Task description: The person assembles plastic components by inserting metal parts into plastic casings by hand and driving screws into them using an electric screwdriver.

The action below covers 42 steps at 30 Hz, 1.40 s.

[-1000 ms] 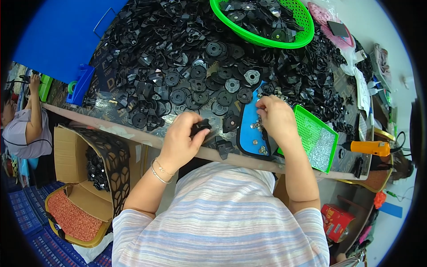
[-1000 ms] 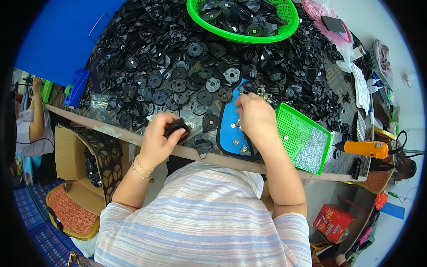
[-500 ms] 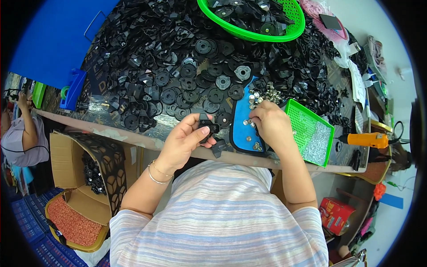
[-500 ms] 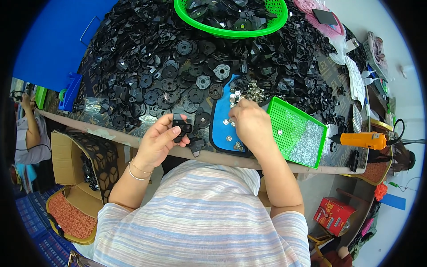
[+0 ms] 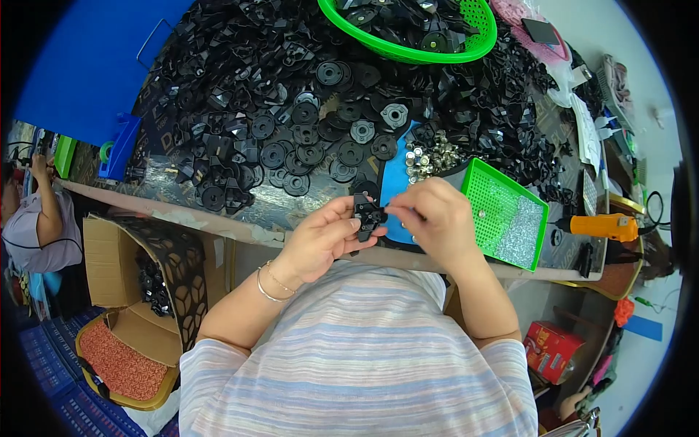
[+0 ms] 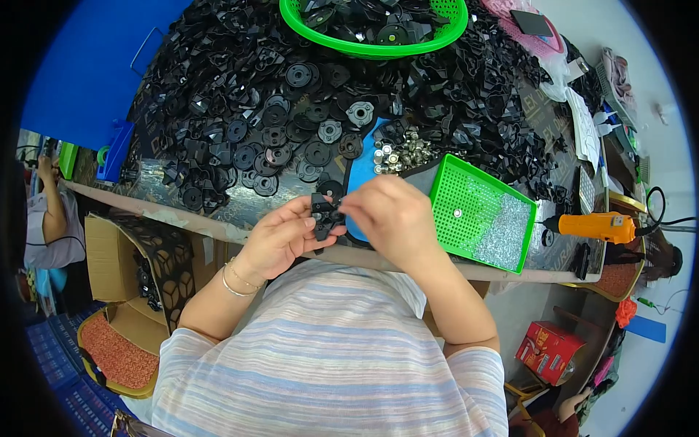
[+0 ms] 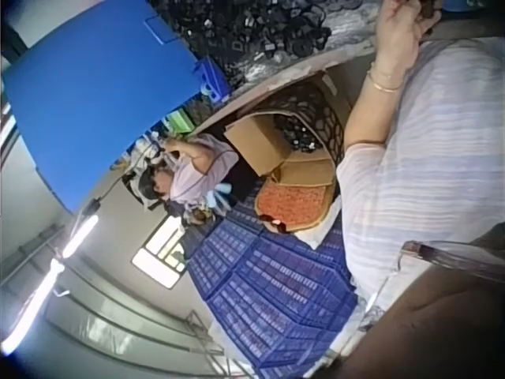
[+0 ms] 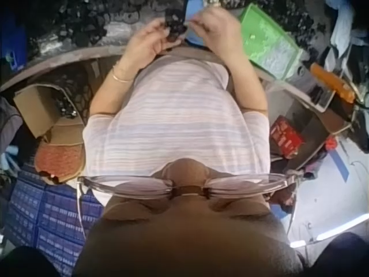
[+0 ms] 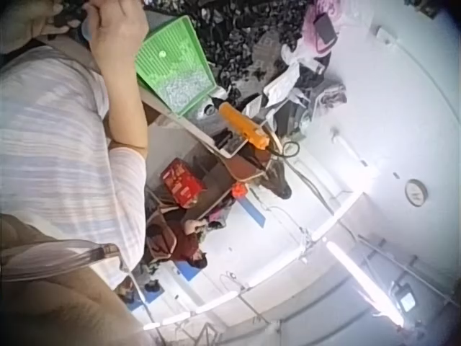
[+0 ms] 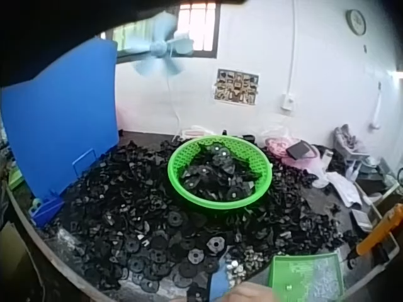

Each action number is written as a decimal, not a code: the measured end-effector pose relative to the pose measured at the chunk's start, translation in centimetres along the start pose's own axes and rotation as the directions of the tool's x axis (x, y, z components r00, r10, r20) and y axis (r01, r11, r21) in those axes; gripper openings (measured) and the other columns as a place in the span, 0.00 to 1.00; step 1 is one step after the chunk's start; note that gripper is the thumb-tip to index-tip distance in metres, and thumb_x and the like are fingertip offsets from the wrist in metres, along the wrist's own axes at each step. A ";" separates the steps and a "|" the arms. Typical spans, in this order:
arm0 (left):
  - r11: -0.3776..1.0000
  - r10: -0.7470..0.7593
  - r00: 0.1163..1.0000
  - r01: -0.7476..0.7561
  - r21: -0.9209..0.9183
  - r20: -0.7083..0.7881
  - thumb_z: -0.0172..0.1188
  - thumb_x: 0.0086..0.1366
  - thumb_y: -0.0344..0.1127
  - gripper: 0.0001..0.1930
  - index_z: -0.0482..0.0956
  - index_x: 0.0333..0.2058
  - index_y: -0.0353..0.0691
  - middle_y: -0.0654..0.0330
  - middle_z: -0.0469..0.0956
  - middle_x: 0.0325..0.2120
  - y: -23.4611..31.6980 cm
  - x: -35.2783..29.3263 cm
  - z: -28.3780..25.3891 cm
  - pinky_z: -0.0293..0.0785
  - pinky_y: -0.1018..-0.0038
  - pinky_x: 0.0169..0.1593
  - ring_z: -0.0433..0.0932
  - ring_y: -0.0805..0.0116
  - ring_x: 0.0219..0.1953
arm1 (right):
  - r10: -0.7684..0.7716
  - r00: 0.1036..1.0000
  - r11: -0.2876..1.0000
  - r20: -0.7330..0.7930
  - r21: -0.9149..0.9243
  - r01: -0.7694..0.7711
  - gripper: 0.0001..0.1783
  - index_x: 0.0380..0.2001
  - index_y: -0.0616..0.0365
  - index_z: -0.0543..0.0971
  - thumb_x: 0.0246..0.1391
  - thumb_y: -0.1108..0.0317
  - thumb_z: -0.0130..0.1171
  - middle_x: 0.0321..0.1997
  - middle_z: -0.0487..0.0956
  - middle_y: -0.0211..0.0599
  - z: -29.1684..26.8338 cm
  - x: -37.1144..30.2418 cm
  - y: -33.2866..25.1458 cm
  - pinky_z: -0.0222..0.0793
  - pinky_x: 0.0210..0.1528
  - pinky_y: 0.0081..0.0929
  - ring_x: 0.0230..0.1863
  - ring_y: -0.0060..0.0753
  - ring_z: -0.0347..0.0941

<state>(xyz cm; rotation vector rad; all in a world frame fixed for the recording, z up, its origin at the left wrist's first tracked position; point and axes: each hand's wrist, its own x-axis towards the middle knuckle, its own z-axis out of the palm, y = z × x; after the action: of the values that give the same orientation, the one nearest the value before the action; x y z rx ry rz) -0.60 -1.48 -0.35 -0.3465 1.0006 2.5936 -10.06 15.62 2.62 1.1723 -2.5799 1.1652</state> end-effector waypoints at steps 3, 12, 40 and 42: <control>0.996 -0.031 0.999 0.032 -0.087 0.013 0.39 0.64 0.24 0.16 0.61 0.51 0.35 0.58 0.67 0.46 -0.2 0.1 0.2 0.70 0.70 0.50 0.71 0.68 0.46 | -0.291 0.955 0.953 0.053 -0.074 0.294 0.08 0.23 0.54 0.77 0.32 0.72 0.61 0.24 0.73 0.27 0.2 0.2 -1.0 0.65 0.27 0.27 0.26 0.30 0.70; 0.998 0.034 0.999 -0.035 -0.060 -0.024 0.40 0.65 0.28 0.16 0.62 0.52 0.36 0.61 0.70 0.42 -0.7 -0.1 -0.1 0.69 0.71 0.52 0.71 0.74 0.45 | -0.364 0.912 0.890 0.190 -0.219 0.401 0.13 0.30 0.55 0.79 0.34 0.70 0.56 0.28 0.72 0.25 0.1 -0.4 -1.5 0.62 0.29 0.22 0.28 0.25 0.67; 0.989 0.092 0.991 -0.102 -0.106 -0.093 0.41 0.63 0.27 0.16 0.62 0.51 0.34 0.53 0.70 0.45 0.5 -2.3 -1.4 0.69 0.68 0.51 0.72 0.59 0.48 | 0.191 0.842 0.940 0.504 -0.341 -0.008 0.26 0.39 0.56 0.77 0.32 0.59 0.69 0.42 0.72 0.42 5.7 9.9 1.5 0.69 0.44 0.34 0.44 0.43 0.72; 0.990 0.092 0.992 -0.100 -0.100 -0.086 0.41 0.64 0.27 0.16 0.62 0.51 0.35 0.54 0.70 0.45 0.6 -2.3 -1.5 0.69 0.69 0.51 0.72 0.61 0.48 | 0.222 0.812 0.942 0.540 -0.333 -0.037 0.25 0.38 0.57 0.75 0.31 0.64 0.69 0.42 0.71 0.40 5.7 10.0 1.5 0.67 0.46 0.33 0.43 0.43 0.70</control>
<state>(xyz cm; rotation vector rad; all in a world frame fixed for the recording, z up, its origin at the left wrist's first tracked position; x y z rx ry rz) 1.44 -3.46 -0.24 -0.4439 0.9315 2.7454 -16.85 6.29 1.27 1.4577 -3.1644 0.4088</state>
